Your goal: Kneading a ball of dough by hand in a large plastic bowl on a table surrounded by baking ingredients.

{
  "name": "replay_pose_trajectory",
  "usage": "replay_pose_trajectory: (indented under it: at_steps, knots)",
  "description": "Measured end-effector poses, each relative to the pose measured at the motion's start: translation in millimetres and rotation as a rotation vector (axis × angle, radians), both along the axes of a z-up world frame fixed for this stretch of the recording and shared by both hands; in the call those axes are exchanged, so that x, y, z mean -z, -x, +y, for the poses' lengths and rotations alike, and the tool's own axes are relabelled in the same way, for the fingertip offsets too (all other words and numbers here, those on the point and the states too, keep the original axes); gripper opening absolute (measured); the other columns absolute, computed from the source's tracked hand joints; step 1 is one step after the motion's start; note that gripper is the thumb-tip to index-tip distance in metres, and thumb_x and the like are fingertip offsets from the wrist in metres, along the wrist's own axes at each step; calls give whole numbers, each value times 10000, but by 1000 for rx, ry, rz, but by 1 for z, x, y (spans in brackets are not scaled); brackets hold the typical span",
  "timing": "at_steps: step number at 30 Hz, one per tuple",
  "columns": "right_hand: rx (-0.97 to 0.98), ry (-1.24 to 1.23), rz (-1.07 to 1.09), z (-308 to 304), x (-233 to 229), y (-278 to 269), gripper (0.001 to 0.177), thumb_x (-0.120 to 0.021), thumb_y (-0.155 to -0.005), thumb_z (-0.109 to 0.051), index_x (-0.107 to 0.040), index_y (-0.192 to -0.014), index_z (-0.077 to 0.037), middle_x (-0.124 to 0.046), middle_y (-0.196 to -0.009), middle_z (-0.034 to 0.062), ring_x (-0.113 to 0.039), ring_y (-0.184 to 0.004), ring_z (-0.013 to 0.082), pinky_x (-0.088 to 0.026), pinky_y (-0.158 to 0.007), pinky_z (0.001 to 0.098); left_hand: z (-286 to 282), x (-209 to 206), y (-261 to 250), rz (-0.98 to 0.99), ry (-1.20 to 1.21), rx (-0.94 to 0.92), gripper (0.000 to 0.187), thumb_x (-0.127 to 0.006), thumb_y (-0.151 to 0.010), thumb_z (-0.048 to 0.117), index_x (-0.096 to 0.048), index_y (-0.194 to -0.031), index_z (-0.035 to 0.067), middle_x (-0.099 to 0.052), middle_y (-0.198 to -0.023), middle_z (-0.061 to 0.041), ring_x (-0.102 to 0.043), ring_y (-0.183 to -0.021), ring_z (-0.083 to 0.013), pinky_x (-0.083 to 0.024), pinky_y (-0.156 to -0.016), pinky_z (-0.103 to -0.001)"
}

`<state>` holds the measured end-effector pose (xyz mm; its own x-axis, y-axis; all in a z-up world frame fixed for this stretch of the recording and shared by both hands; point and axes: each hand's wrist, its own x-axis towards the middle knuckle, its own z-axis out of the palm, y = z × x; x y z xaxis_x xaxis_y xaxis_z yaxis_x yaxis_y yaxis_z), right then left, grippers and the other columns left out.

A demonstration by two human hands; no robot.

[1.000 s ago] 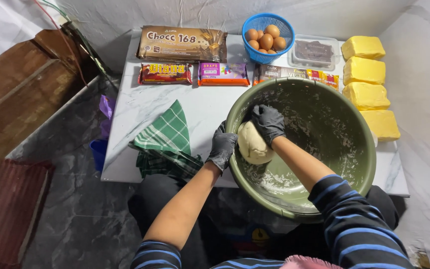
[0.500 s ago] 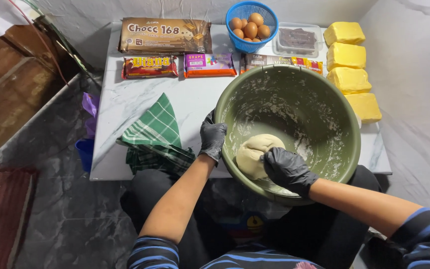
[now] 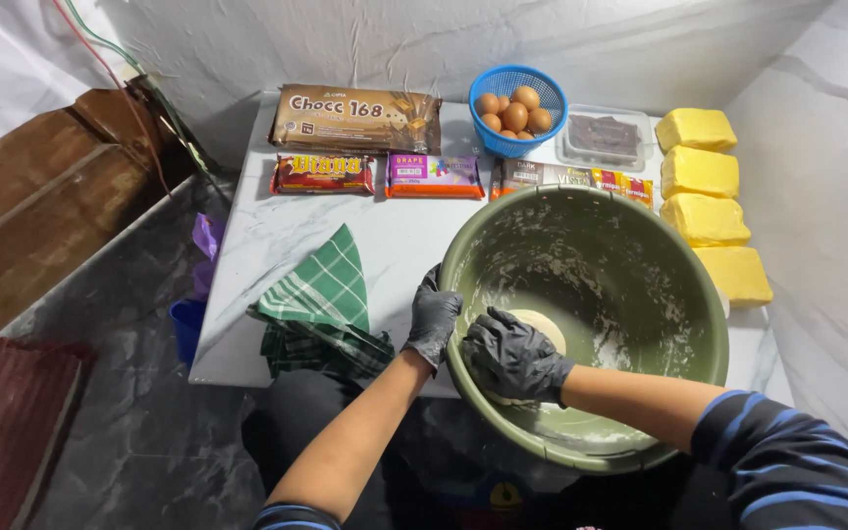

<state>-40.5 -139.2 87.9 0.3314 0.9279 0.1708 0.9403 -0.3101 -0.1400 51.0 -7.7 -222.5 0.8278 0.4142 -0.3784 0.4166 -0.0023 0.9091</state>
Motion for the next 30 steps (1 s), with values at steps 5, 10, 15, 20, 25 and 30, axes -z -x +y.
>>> replay_pose_trajectory:
  at_steps: [5, 10, 15, 20, 25, 30]
  knots:
    - [-1, -204, -169, 5, 93, -59, 207, -544, -643, -312, -466, -618, -121, -497, -636, 61, -551, -664, 238, -452, -730, 419, 12, -84, 23, -639, -575, 146, 184, -490, -530, -5, -474, -628, 150, -431, -546, -5, -422, -529, -153, -373, -563, -268]
    - [285, -99, -63, 10, 106, -96, 270, -539, -634, -401, -470, -582, -146, -512, -573, 47, -566, -644, 252, -459, -612, 411, 2, -64, 14, -47, 51, -48, 604, -667, -431, 134, -608, -1027, 208, -648, -821, -48, -621, -787, -213, -467, -658, -304]
    - [843, -17, 25, 12, 105, -126, 321, -459, -759, -422, -574, -607, -164, -594, -605, 59, -604, -684, 256, -493, -597, 386, 9, -49, 13, -27, 4, -7, 587, -580, -447, 84, -610, -1026, 175, -636, -807, -80, -610, -822, -256, -454, -715, -327]
    - [1076, -83, 91, 5, 117, -130, 319, -437, -770, -453, -622, -702, -202, -625, -675, 25, -614, -722, 250, -504, -609, 370, 14, -54, 15, -26, -18, -9, 590, -583, -428, 94, -617, -1009, 188, -638, -791, -64, -614, -805, -238, -457, -692, -300]
    - [1067, -111, 83, -31, 98, -116, 367, -398, -811, -537, -563, -727, -219, -607, -684, 14, -616, -738, 236, -498, -604, 382, 17, -60, 10, -2, -86, 21, 561, -585, -439, 89, -620, -993, 168, -641, -800, -71, -617, -817, -232, -457, -690, -294]
    - [1156, 248, 315, -98, 83, -105, 503, -235, -897, -454, -604, -869, -113, -644, -826, 144, -607, -861, 328, -473, -731, 428, 18, -38, -1, 42, -113, 49, 544, -594, -430, 101, -628, -966, 190, -644, -803, -70, -614, -852, -242, -459, -705, -297]
